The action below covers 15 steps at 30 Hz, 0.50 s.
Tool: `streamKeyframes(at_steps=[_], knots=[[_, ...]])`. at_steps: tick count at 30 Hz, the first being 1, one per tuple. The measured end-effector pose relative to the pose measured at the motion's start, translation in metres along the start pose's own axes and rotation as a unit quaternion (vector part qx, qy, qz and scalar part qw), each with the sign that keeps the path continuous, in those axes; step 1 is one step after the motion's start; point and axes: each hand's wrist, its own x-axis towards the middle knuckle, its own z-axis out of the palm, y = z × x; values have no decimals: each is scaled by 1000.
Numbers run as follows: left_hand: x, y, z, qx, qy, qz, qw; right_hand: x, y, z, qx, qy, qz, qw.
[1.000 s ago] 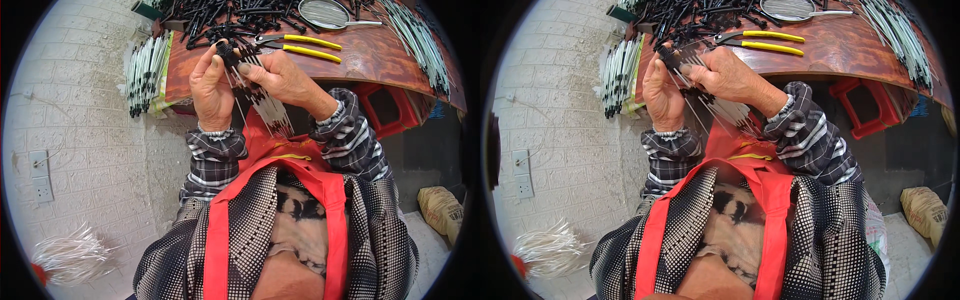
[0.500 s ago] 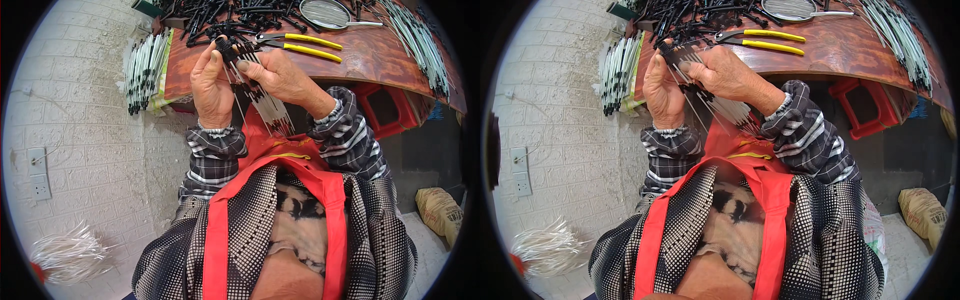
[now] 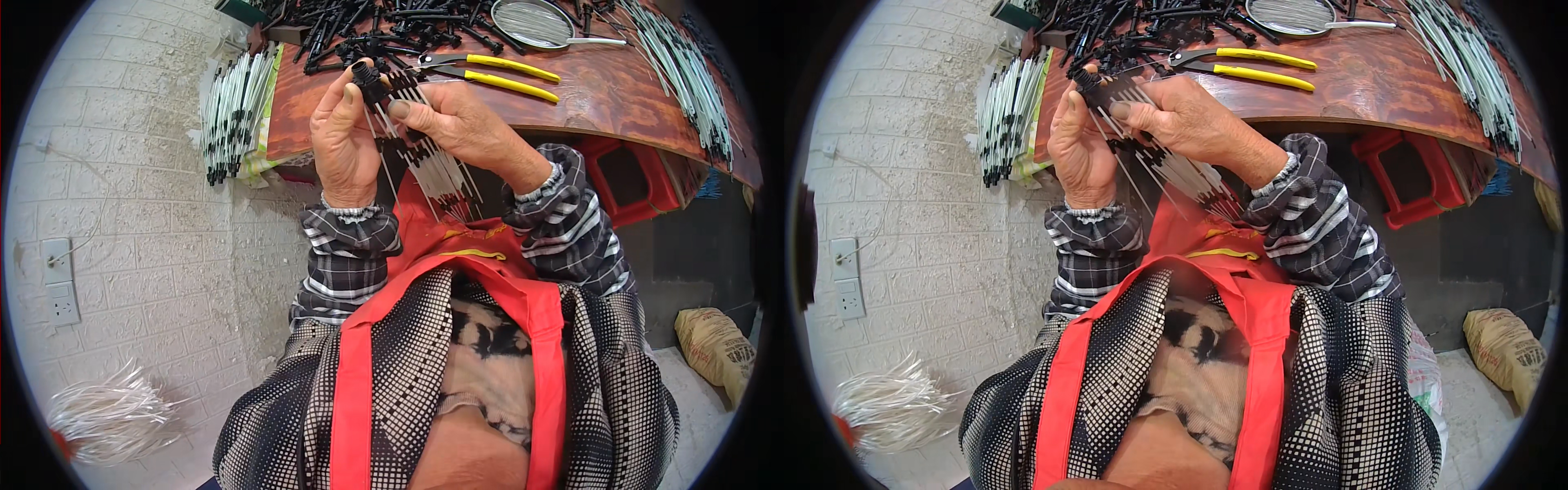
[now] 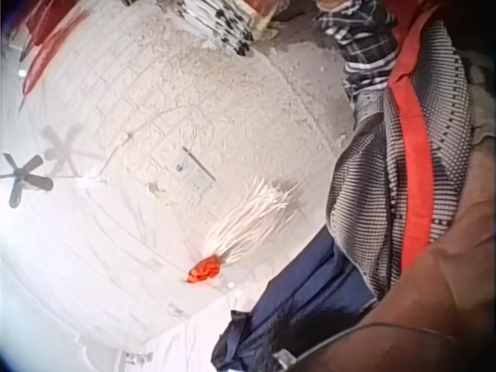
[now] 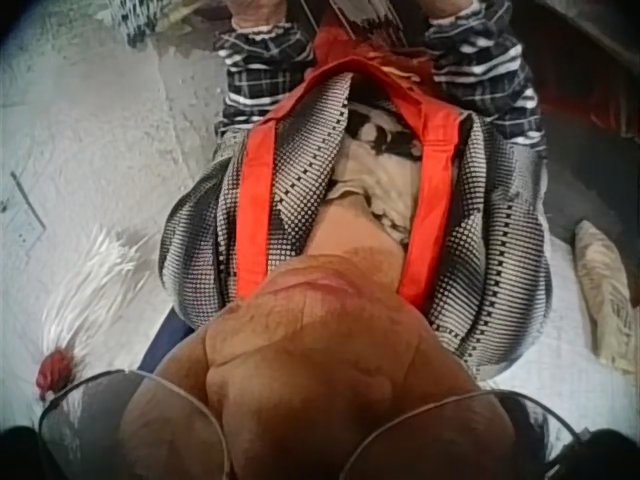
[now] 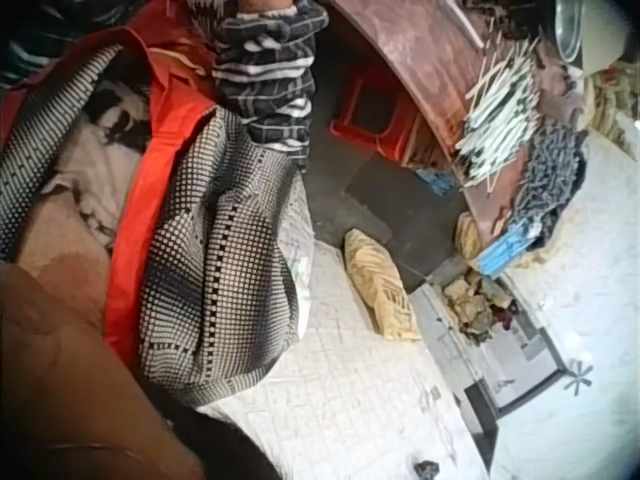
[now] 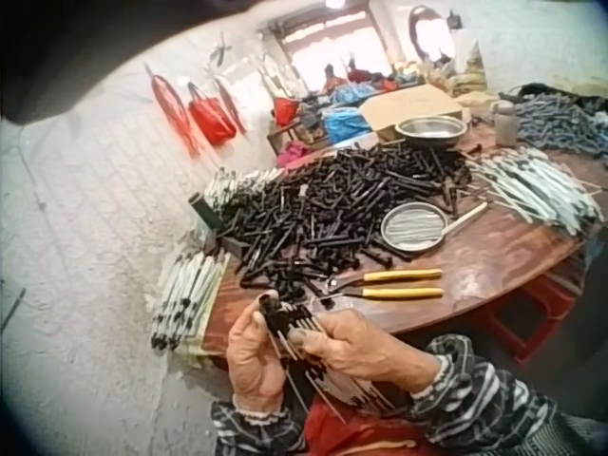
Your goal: Assembling small mechanical or electrical components using hands and a crimping tool.
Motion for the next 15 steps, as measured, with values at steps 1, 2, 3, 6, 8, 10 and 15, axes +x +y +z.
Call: streamKeyframes(at_steps=[1, 2, 3, 6, 8, 10, 15], knots=[[0, 0, 0, -1, 2, 4, 1000, 0, 2, 1, 33, 12, -2, 999], [0, 0, 0, -1, 5, 9, 1000, 0, 3, 3, 66, 24, -4, 998], [0, 0, 0, -2, 5, 9, 1000, 0, 4, 4, 65, 24, -4, 998], [0, 2, 1, -7, 5, 6, 1000, -1, 3, 11, 117, 93, -1, 989], [-1, 2, 0, -7, 5, 6, 1000, -4, 2, 10, 111, 86, 14, 990], [-1, 2, -1, -5, 5, 4, 1000, -6, 1, 10, 101, 71, 44, 991], [0, 2, -1, -4, 15, 16, 1000, -6, -2, 10, 97, 73, 19, 992]])
